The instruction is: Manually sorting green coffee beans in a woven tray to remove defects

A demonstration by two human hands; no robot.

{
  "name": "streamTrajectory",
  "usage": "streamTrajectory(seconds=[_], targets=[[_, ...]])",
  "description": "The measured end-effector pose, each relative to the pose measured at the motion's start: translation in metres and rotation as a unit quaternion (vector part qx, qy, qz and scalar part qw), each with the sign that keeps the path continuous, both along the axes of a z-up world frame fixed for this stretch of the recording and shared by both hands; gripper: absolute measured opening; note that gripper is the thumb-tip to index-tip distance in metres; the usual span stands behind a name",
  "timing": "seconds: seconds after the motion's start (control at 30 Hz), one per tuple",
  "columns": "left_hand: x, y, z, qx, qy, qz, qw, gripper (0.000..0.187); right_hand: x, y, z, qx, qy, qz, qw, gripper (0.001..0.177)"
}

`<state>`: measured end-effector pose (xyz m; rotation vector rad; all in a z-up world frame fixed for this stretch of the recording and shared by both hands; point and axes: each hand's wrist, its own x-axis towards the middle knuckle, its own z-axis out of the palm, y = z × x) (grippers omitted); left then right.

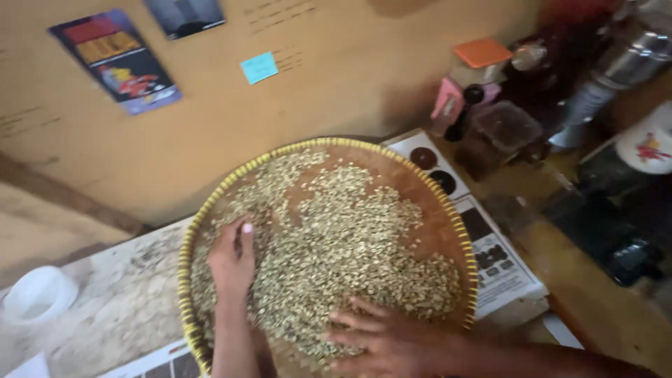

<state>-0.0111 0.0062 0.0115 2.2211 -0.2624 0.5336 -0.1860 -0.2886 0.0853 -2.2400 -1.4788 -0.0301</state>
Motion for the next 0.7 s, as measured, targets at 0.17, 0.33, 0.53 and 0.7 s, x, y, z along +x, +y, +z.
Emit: streamTrajectory(seconds=[0.17, 0.33, 0.53, 0.7], targets=[[0.001, 0.002, 0.0, 0.0, -0.02, 0.001, 1.0, 0.03, 0.037, 0.033, -0.026, -0.163, -0.014, -0.003, 0.986, 0.063], [-0.001, 0.005, 0.005, -0.026, -0.038, 0.002, 0.999, 0.026, 0.073, 0.033, -0.052, -0.17, -0.079, -0.129, 0.974, 0.048], [0.0, 0.01, 0.007, -0.018, -0.022, 0.023, 0.999, 0.026, 0.026, 0.092, -0.015, -0.104, -0.056, -0.052, 0.992, 0.053], [0.002, 0.011, 0.006, -0.008, -0.05, 0.032, 0.998, 0.026, 0.038, 0.138, -0.049, -0.226, -0.07, 0.049, 0.971, 0.054]])
